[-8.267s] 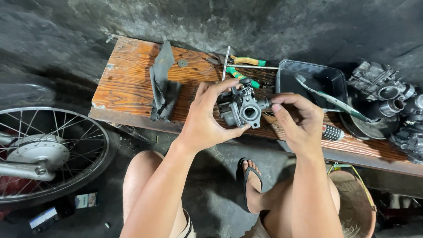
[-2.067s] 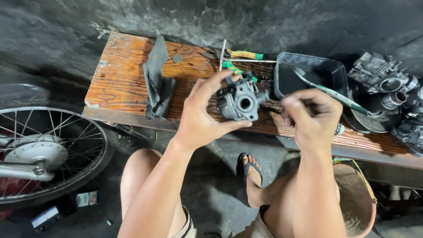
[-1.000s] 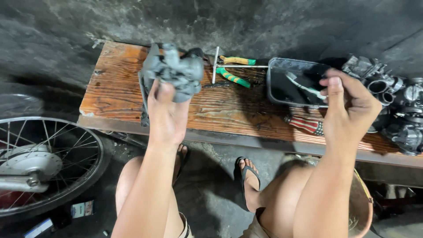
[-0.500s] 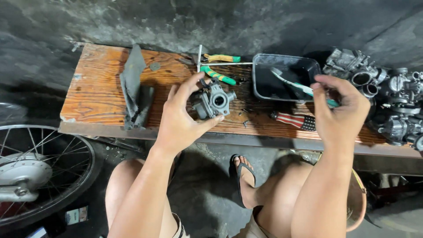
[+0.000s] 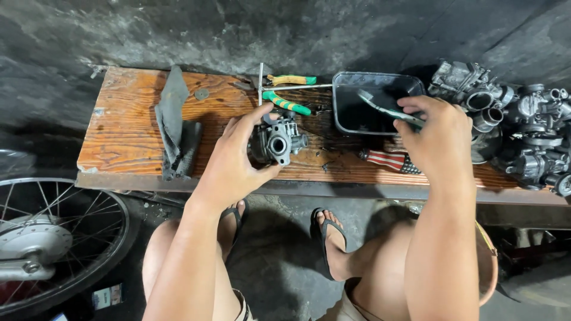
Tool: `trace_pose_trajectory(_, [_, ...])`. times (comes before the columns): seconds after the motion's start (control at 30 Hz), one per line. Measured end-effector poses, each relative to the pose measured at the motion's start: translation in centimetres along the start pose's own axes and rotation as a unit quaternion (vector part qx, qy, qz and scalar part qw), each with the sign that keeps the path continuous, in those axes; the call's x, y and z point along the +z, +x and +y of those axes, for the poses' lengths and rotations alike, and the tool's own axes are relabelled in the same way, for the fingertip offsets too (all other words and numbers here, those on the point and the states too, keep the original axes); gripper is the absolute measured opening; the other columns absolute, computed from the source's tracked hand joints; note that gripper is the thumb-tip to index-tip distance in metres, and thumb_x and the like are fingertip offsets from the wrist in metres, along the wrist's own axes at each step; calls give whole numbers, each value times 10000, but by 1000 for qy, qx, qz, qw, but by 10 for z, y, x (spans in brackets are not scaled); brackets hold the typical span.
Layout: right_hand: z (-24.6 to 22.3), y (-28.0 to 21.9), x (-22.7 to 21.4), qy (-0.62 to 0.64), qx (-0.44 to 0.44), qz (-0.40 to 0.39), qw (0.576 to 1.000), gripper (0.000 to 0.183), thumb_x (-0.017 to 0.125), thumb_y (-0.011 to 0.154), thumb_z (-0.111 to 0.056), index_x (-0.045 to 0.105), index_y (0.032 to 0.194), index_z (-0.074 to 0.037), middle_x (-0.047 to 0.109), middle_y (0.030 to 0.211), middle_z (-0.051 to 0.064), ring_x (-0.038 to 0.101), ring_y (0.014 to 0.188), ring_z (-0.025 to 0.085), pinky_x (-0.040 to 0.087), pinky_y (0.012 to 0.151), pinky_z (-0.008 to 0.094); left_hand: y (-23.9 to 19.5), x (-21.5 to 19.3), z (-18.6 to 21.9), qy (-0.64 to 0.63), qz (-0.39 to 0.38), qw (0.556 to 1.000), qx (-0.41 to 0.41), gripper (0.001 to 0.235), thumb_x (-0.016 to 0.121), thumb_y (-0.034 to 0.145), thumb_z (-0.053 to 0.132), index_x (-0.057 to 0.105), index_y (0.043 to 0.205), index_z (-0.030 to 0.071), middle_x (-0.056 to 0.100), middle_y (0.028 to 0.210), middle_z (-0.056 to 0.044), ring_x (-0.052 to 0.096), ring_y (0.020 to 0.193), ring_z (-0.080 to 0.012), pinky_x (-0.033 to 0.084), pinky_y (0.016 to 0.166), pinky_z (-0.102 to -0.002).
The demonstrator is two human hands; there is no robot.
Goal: Cleaning motorcycle carburetor components using a toothbrush and cleaning fluid
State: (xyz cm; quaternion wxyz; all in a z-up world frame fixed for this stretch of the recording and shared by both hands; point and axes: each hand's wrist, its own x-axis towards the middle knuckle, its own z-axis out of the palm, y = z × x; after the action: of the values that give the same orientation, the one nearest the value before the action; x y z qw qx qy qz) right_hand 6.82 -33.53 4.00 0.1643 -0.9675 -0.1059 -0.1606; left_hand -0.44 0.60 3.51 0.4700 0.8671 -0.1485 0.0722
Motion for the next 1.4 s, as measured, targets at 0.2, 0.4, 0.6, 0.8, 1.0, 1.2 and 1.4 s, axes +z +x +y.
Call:
trace_pose_trajectory(0.2, [-12, 18, -9, -25, 99, -92, 991, 293, 743, 887, -106, 764, 1155, -223, 773, 1037, -54, 713, 899, 273, 526, 735, 478, 2, -2, 2, 1, -26, 1000, -8, 931, 868, 739, 130, 384, 1534, 147, 524, 1475, -121, 449, 1357, -310, 361, 1137, -441])
trace_pose_trajectory(0.4, [-2, 6, -24, -12, -54, 0, 998, 202, 656, 1020, -100, 794, 1165, -117, 781, 1064, 138, 694, 919, 393, 515, 786, 471, 2, -1, 6, 39, 33, 993, 109, 943, 927, 765, 362, 429, 1514, 77, 371, 1566, -127, 367, 1490, -313, 313, 1256, -493])
trace_pose_trajectory(0.6, [-10, -7, -50, -17, 15, 12, 1000, 183, 660, 1020, -166, 783, 1155, -165, 783, 1087, 63, 705, 872, 346, 500, 729, 455, 34, 20, 63, 98, 105, 955, 260, 302, 763, 985, 216, 684, 1239, 74, 657, 1270, -85, 648, 1177, -276, 459, 1079, -474])
trace_pose_trajectory(0.8, [-10, -9, -45, 28, 50, -35, 998, 279, 728, 796, -125, 801, 1061, -171, 713, 1099, 31, 692, 969, 274, 517, 812, 436, 117, 92, 59, 270, -135, 943, 142, 293, 583, 1012, 187, 723, 763, 121, 679, 861, -60, 603, 932, -374, 380, 908, -508])
trace_pose_trajectory(1.0, [0, -12, -44, 72, 50, 3, 996, 189, 756, 889, -129, 796, 1072, -152, 785, 1043, -21, 691, 816, 181, 493, 771, 322, 172, 128, 51, 435, -284, 853, 56, 237, 646, 806, -63, 674, 751, 166, 695, 788, -56, 623, 906, -296, 340, 1077, -520])
trace_pose_trajectory(1.2, [12, -19, -31, 155, 70, 53, 984, 226, 845, 854, -99, 792, 1062, -168, 761, 934, 34, 711, 842, 184, 555, 759, 350, 180, 148, 28, 339, -238, 905, 96, 156, 849, 690, 70, 796, 782, 184, 769, 887, -89, 710, 970, -379, 364, 990, -534])
trace_pose_trajectory(1.4, [15, -21, -29, 169, 86, 59, 980, 216, 850, 858, -103, 804, 1056, -177, 747, 923, 22, 662, 805, 128, 544, 717, 317, 187, 151, 16, 285, -312, 902, 93, 285, 806, 769, 66, 810, 967, 270, 782, 1057, -7, 693, 1136, -346, 371, 1073, -570])
